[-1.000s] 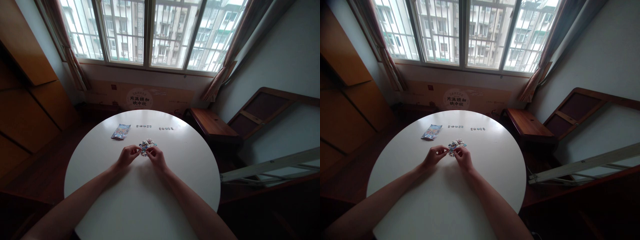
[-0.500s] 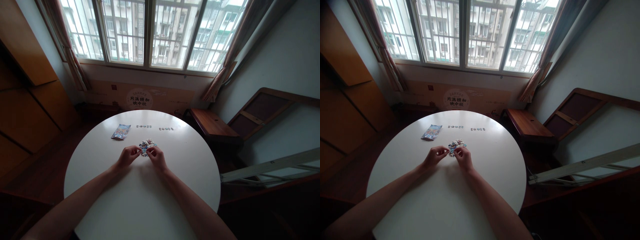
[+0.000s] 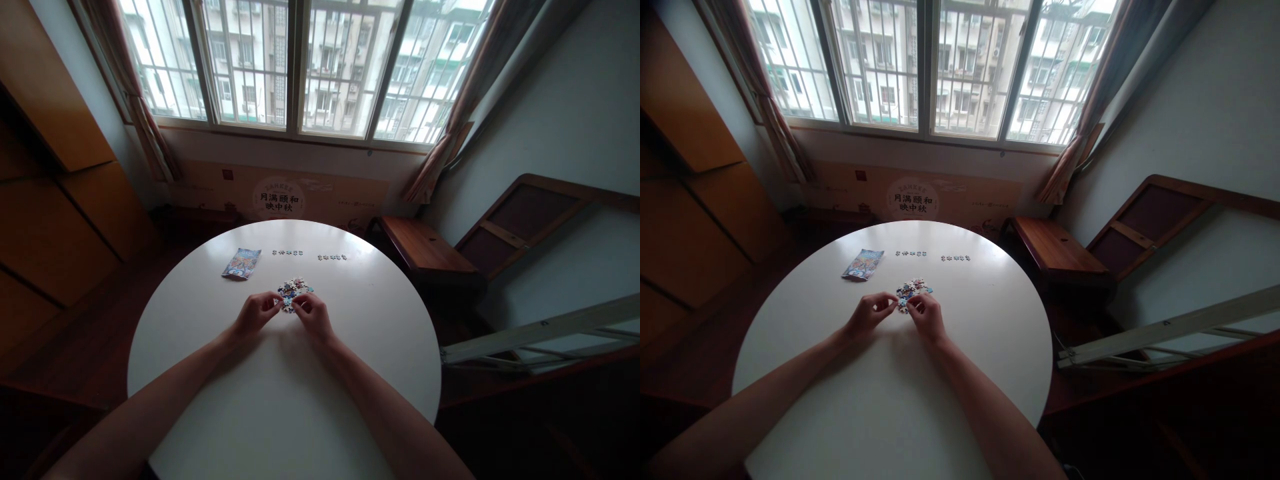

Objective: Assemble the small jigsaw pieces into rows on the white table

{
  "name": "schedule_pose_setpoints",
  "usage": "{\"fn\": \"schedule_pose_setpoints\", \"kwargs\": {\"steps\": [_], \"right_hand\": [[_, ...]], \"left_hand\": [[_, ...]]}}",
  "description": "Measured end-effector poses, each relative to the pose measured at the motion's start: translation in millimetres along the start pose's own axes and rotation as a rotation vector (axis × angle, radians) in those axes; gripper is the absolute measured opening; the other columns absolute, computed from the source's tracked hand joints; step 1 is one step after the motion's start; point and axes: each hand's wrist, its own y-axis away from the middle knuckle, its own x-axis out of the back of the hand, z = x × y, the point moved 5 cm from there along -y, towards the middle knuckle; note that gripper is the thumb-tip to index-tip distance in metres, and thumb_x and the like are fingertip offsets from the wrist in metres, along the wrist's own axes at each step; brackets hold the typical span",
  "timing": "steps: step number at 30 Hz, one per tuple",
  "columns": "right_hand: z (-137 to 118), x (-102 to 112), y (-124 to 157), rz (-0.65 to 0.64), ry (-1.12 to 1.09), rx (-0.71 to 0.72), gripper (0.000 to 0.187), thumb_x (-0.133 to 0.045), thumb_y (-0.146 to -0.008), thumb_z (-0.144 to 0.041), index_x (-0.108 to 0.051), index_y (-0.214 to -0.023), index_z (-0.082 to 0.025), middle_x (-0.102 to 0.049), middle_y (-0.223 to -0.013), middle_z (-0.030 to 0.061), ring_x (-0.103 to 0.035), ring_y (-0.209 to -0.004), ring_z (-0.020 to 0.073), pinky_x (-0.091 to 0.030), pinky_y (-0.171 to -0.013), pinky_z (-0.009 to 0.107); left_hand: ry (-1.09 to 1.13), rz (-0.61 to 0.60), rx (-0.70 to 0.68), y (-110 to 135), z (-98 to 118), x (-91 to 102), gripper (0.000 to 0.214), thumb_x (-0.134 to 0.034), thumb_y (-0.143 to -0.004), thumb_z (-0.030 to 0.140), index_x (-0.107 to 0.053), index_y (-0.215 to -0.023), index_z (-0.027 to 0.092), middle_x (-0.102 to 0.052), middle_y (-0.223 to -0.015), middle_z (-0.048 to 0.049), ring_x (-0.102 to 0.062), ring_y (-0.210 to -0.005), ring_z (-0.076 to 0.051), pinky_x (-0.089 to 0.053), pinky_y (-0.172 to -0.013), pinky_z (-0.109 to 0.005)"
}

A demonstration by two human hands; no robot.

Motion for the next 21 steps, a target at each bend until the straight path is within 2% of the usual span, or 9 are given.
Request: {"fn": "schedule_pose_setpoints", "kwargs": {"steps": [9,21], "right_hand": [[2.3,-0.7,0.3,0.005,-0.021,-0.012,0.015,-0.061,-0.078,-0.032,-0.064,-0.080,-0.018,-0.062,-0.076,0.0030,-0.054,-0.058,0.0120,-0.045,-0.056,0.024],[1.3,-0.8,-0.1,0.003,-0.017,-0.012,0.014,-0.061,-0.078,-0.032,-0.064,-0.078,-0.018,-0.062,-0.074,0.0025,-0.054,-0.057,0.0121,-0.045,-0.055,0.024]], "left_hand": [[-0.001,0.026,0.012,-1.4,-3.0,1.6,0.025,-0.058,-0.081,0.035,-0.069,-0.085,0.013,-0.051,-0.053,0.0022,-0.041,-0.048,-0.007,-0.034,-0.048,-0.017],[0.024,0.002,0.026,-0.6,-3.7,-0.3,0.024,-0.058,-0.081,0.035,-0.069,-0.084,0.013,-0.050,-0.053,0.0030,-0.041,-0.048,-0.007,-0.034,-0.048,-0.017]]}}
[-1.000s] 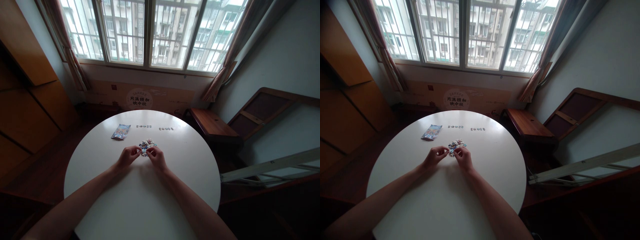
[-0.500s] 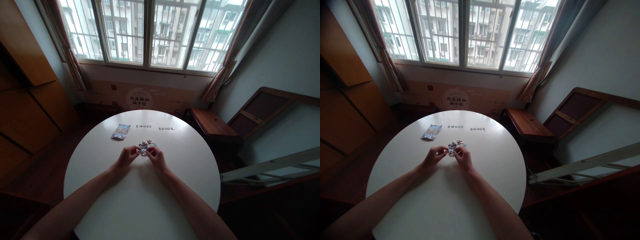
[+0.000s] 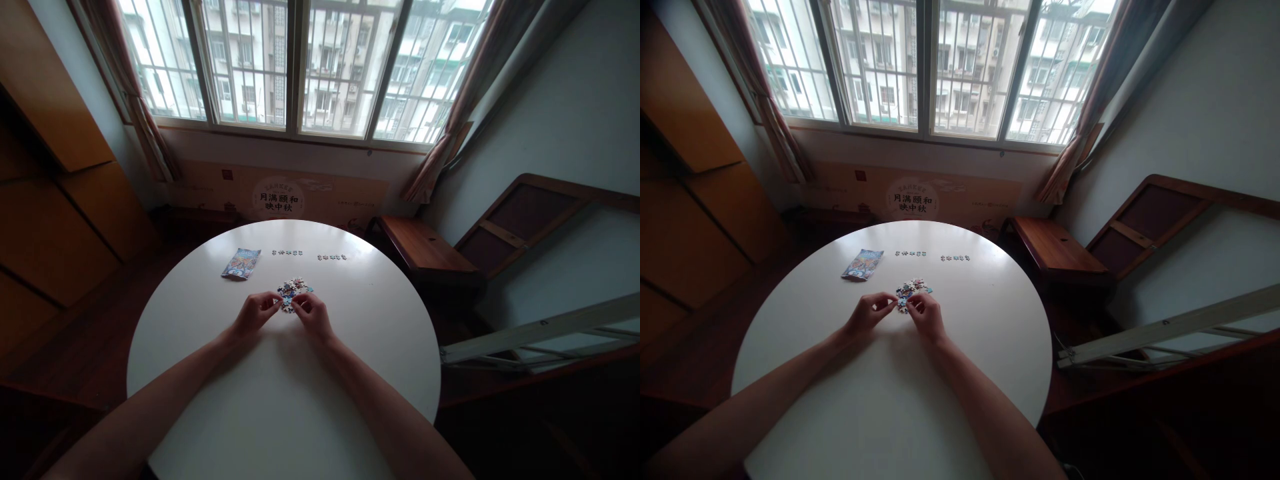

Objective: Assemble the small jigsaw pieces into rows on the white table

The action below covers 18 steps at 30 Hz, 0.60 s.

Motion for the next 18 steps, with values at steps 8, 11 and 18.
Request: {"fn": "schedule_pose_setpoints", "kwargs": {"steps": [8,11,18], "right_hand": [[0.5,-0.6,0.3,-0.007,-0.004,0.000,0.013,-0.060,-0.078,-0.030,-0.065,-0.078,-0.018,-0.061,-0.073,0.0020,-0.053,-0.057,0.0119,-0.044,-0.055,0.024],[0.4,-0.7,0.3,-0.007,-0.001,-0.001,0.013,-0.060,-0.078,-0.030,-0.065,-0.077,-0.018,-0.061,-0.073,0.0018,-0.053,-0.057,0.0119,-0.044,-0.055,0.024],[0.4,-0.8,0.4,-0.006,-0.004,0.005,0.010,-0.060,-0.077,-0.027,-0.065,-0.077,-0.017,-0.061,-0.073,0.0019,-0.053,-0.058,0.0116,-0.044,-0.055,0.023]], "left_hand": [[0.019,0.008,-0.013,-1.1,4.9,1.7,0.027,-0.057,-0.081,0.037,-0.068,-0.082,0.012,-0.049,-0.052,0.0028,-0.040,-0.048,-0.007,-0.034,-0.047,-0.017],[0.024,0.008,0.004,-1.5,5.2,2.0,0.027,-0.058,-0.080,0.037,-0.069,-0.081,0.012,-0.049,-0.051,0.0031,-0.040,-0.047,-0.007,-0.034,-0.047,-0.017],[0.046,-0.002,0.017,-1.4,3.7,1.0,0.026,-0.058,-0.080,0.036,-0.068,-0.083,0.013,-0.047,-0.052,0.0037,-0.039,-0.048,-0.007,-0.032,-0.046,-0.017]]}}
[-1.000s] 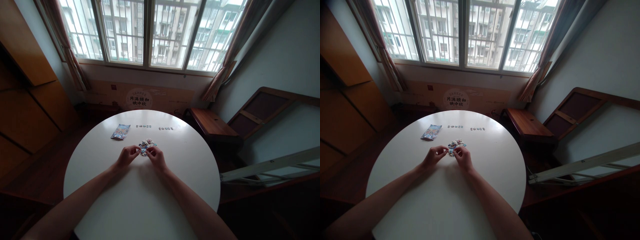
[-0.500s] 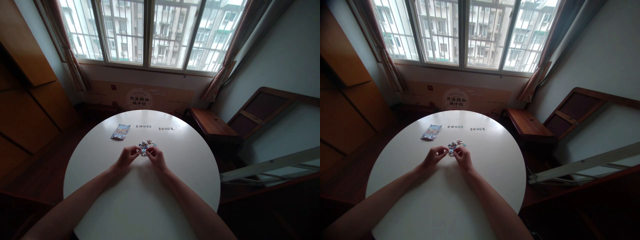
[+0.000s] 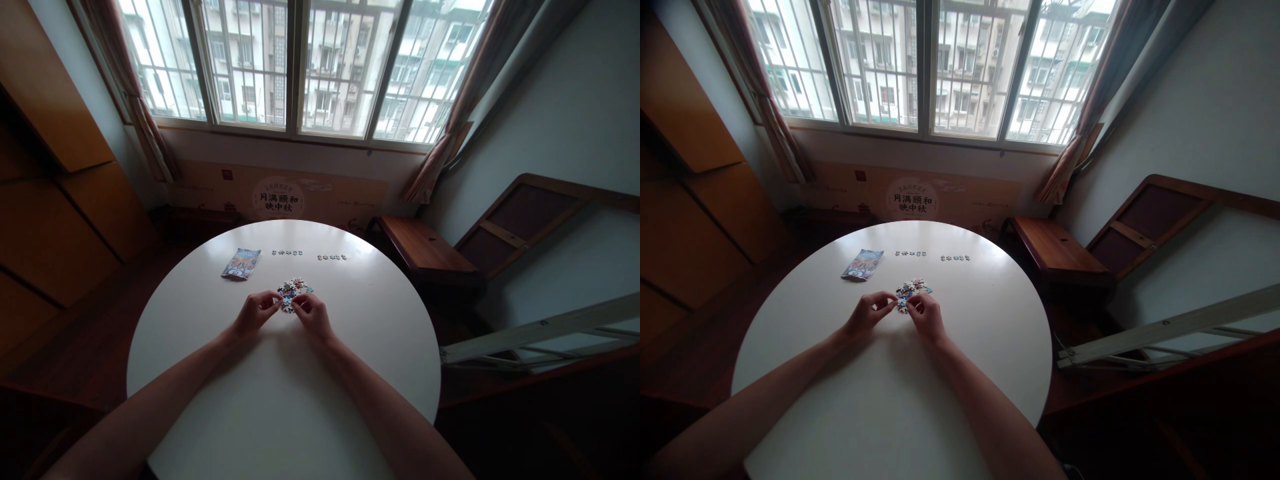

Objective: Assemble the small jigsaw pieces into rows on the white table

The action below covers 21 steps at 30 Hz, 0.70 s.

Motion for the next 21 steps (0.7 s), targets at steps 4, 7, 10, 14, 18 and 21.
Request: {"fn": "schedule_pose_setpoints", "kwargs": {"steps": [4,7,10,14,18,21], "right_hand": [[-0.4,0.1,-0.1,-0.001,0.004,0.003,0.010,-0.060,-0.077,-0.026,-0.064,-0.076,-0.017,-0.061,-0.072,0.0016,-0.053,-0.057,0.0113,-0.044,-0.055,0.023],[-0.5,0.3,-0.4,0.003,0.009,0.001,0.010,-0.061,-0.077,-0.026,-0.065,-0.076,-0.017,-0.062,-0.072,0.0018,-0.053,-0.057,0.0112,-0.044,-0.055,0.023],[-0.6,0.4,-0.5,0.004,0.005,0.003,0.010,-0.061,-0.077,-0.026,-0.065,-0.076,-0.017,-0.062,-0.073,0.0019,-0.053,-0.057,0.0114,-0.044,-0.055,0.022],[-1.1,0.5,-0.3,0.002,0.007,0.007,0.010,-0.061,-0.077,-0.026,-0.064,-0.076,-0.017,-0.062,-0.072,0.0019,-0.054,-0.057,0.0114,-0.044,-0.055,0.022],[-1.2,0.5,-0.5,0.002,0.013,0.010,0.011,-0.061,-0.078,-0.027,-0.064,-0.076,-0.017,-0.062,-0.073,0.0021,-0.054,-0.058,0.0115,-0.045,-0.055,0.022],[-0.6,0.5,-0.8,0.002,0.016,0.010,0.012,-0.061,-0.078,-0.028,-0.064,-0.077,-0.017,-0.062,-0.073,0.0022,-0.054,-0.058,0.0116,-0.045,-0.055,0.022]], "left_hand": [[0.014,0.001,0.024,-0.1,-3.0,-0.9,0.026,-0.059,-0.080,0.036,-0.068,-0.084,0.012,-0.046,-0.052,0.0040,-0.037,-0.048,-0.007,-0.032,-0.046,-0.017],[0.019,0.004,0.035,-0.1,-3.7,-1.1,0.026,-0.059,-0.080,0.036,-0.068,-0.085,0.012,-0.046,-0.052,0.0039,-0.037,-0.048,-0.007,-0.032,-0.046,-0.017],[0.020,0.000,0.043,-0.1,-3.6,-1.2,0.027,-0.059,-0.080,0.036,-0.068,-0.086,0.012,-0.045,-0.052,0.0039,-0.037,-0.048,-0.007,-0.031,-0.046,-0.017],[0.022,-0.002,0.051,-0.1,-4.0,-1.2,0.028,-0.059,-0.079,0.037,-0.068,-0.087,0.011,-0.045,-0.052,0.0041,-0.036,-0.047,-0.007,-0.031,-0.046,-0.017],[0.018,-0.014,0.043,-0.1,-4.1,-1.7,0.028,-0.058,-0.080,0.036,-0.069,-0.086,0.011,-0.045,-0.052,0.0036,-0.036,-0.048,-0.007,-0.031,-0.046,-0.017],[0.009,-0.011,0.041,-0.3,-4.4,-1.5,0.027,-0.059,-0.080,0.036,-0.069,-0.085,0.011,-0.046,-0.052,0.0034,-0.036,-0.048,-0.007,-0.031,-0.047,-0.017]]}}
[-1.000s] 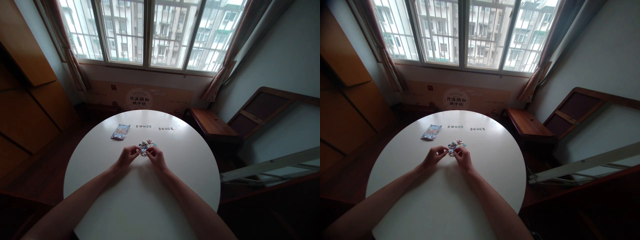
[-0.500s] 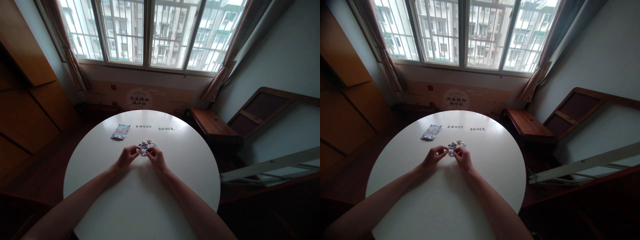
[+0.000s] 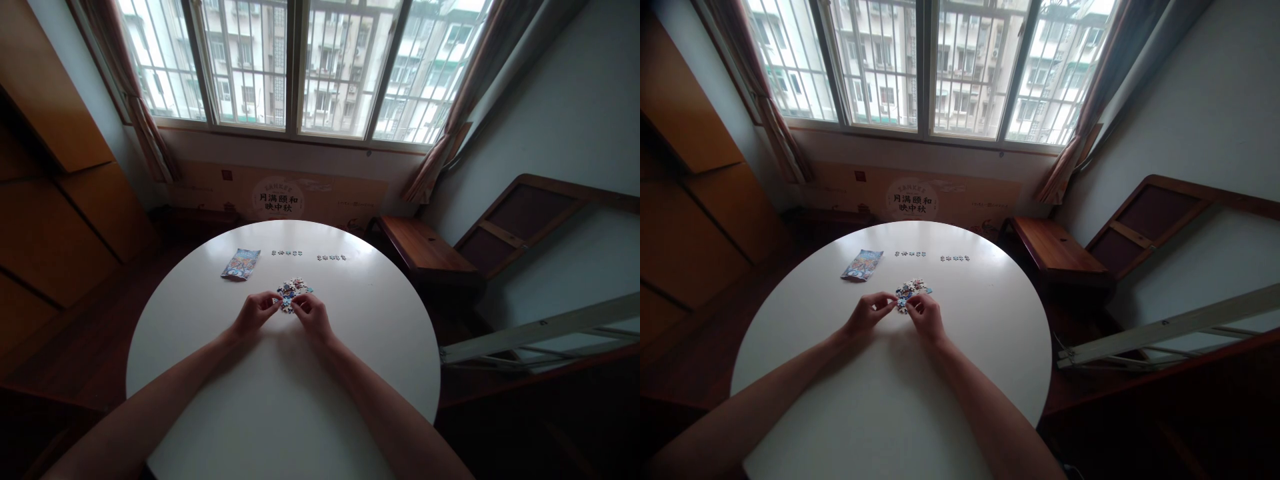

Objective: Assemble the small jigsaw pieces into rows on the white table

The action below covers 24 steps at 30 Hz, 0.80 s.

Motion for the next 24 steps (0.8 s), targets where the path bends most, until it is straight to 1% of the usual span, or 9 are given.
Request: {"fn": "schedule_pose_setpoints", "kwargs": {"steps": [10,24], "right_hand": [[1.4,-0.6,0.8,-0.001,-0.011,-0.015,0.010,-0.061,-0.077,-0.027,-0.064,-0.078,-0.017,-0.062,-0.073,0.0018,-0.053,-0.057,0.0113,-0.044,-0.054,0.022],[2.4,-1.0,0.7,-0.004,-0.015,-0.015,0.009,-0.061,-0.076,-0.026,-0.064,-0.077,-0.017,-0.061,-0.072,0.0015,-0.053,-0.056,0.0110,-0.043,-0.054,0.022]], "left_hand": [[-0.015,0.020,-0.018,-0.1,-2.3,0.1,0.028,-0.059,-0.080,0.038,-0.069,-0.084,0.012,-0.048,-0.052,0.0031,-0.037,-0.048,-0.007,-0.032,-0.047,-0.017],[-0.003,0.009,-0.019,-0.3,-1.7,-0.2,0.027,-0.059,-0.080,0.036,-0.069,-0.084,0.011,-0.046,-0.051,0.0034,-0.037,-0.048,-0.007,-0.032,-0.047,-0.017]]}}
